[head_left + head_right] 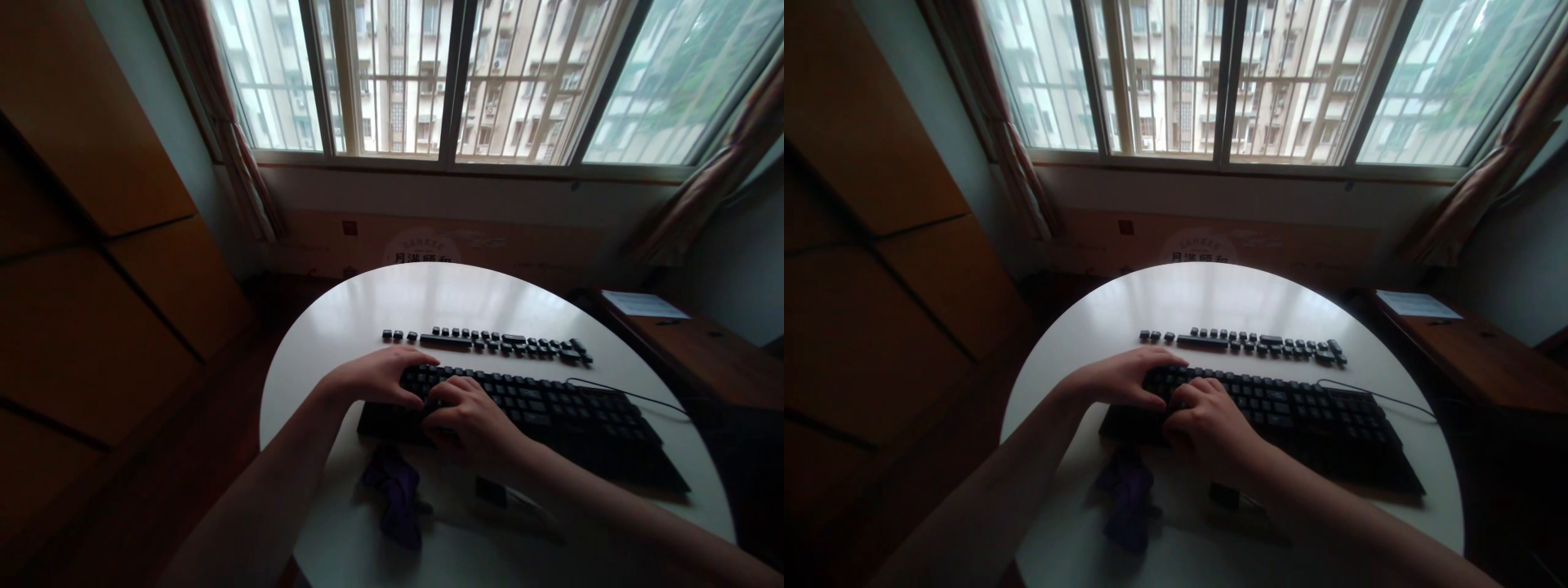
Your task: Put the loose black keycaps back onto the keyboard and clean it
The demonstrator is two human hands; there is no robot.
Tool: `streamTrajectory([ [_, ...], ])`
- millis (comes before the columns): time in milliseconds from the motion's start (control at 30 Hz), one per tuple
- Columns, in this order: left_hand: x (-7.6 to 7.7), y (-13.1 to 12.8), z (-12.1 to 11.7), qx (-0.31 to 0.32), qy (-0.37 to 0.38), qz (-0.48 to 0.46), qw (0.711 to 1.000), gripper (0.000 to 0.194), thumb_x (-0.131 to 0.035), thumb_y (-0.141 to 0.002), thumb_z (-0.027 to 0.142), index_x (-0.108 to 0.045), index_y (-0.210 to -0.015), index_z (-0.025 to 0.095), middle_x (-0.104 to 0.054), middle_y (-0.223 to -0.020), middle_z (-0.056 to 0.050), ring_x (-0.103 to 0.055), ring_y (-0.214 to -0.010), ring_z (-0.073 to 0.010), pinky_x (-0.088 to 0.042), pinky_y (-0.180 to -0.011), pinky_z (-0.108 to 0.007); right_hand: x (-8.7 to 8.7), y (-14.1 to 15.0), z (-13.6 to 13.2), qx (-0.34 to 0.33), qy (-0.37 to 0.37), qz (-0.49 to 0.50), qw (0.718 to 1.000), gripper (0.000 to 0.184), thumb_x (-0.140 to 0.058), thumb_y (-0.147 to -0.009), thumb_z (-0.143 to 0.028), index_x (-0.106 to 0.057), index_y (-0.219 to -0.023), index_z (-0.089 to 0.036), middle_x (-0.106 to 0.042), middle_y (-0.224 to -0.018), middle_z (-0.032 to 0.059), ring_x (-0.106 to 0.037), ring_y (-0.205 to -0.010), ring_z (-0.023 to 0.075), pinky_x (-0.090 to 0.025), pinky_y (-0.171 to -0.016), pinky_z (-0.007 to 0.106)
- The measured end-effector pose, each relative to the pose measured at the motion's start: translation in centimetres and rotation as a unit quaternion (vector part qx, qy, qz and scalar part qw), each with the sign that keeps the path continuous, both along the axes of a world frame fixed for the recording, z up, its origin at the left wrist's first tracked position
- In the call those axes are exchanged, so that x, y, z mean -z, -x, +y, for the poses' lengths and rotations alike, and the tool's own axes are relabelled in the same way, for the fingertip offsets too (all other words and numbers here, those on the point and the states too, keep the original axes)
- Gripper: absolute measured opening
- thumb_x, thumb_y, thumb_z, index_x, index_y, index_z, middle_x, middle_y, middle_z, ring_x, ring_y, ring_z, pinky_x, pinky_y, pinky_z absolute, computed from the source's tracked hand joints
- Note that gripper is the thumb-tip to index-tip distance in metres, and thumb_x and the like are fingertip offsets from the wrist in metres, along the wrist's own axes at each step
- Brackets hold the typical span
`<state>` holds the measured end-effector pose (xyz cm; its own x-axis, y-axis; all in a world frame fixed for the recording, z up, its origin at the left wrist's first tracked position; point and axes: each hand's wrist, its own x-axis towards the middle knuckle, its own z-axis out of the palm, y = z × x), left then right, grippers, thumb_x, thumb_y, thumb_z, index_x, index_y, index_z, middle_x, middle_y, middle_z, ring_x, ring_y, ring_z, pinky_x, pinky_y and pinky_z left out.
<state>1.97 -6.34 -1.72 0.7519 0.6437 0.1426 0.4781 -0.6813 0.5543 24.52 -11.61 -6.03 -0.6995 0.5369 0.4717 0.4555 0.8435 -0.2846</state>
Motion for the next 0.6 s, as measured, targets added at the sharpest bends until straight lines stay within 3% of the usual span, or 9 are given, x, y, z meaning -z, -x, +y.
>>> streamTrajectory([
  [200,-0.59,0.17,0.10,0.010,0.016,-0.030,0.999,0.040,-0.078,-0.076,0.025,-0.068,-0.115,0.021,-0.065,-0.119,-0.007,-0.061,-0.108,-0.0246,-0.047,-0.097,-0.036,-0.61,0.08,-0.06,0.001,0.013,0.017,1.000,0.009,-0.070,-0.084,-0.020,-0.074,-0.082,-0.028,-0.069,-0.090,-0.0001,-0.057,-0.090,0.0184,-0.038,-0.085,0.036],
  [333,-0.55,0.33,0.26,0.000,0.019,-0.031,0.999,0.033,-0.077,-0.076,0.023,-0.070,-0.108,0.019,-0.067,-0.111,-0.006,-0.062,-0.102,-0.0233,-0.048,-0.093,-0.035,-0.35,0.25,0.15,0.020,0.011,0.035,0.999,0.006,-0.073,-0.081,-0.019,-0.070,-0.082,-0.023,-0.071,-0.088,0.0008,-0.058,-0.089,0.0196,-0.039,-0.086,0.037],
  [533,-0.39,0.60,0.33,0.001,0.025,-0.051,0.998,0.028,-0.073,-0.081,0.027,-0.070,-0.108,0.020,-0.068,-0.111,-0.006,-0.062,-0.104,-0.0229,-0.047,-0.094,-0.035,0.27,0.53,0.19,0.071,0.006,0.024,0.997,0.038,-0.075,-0.077,-0.017,-0.066,-0.113,-0.023,-0.070,-0.101,0.0057,-0.057,-0.099,0.0243,-0.043,-0.090,0.041],
  [600,-0.40,0.63,0.35,-0.002,0.024,-0.053,0.998,0.028,-0.073,-0.080,0.027,-0.070,-0.107,0.020,-0.068,-0.111,-0.006,-0.062,-0.105,-0.0228,-0.046,-0.094,-0.035,0.26,0.59,0.12,0.079,0.001,0.014,0.997,0.035,-0.077,-0.077,-0.020,-0.069,-0.111,-0.025,-0.069,-0.104,0.0057,-0.056,-0.101,0.0255,-0.043,-0.091,0.042],
])
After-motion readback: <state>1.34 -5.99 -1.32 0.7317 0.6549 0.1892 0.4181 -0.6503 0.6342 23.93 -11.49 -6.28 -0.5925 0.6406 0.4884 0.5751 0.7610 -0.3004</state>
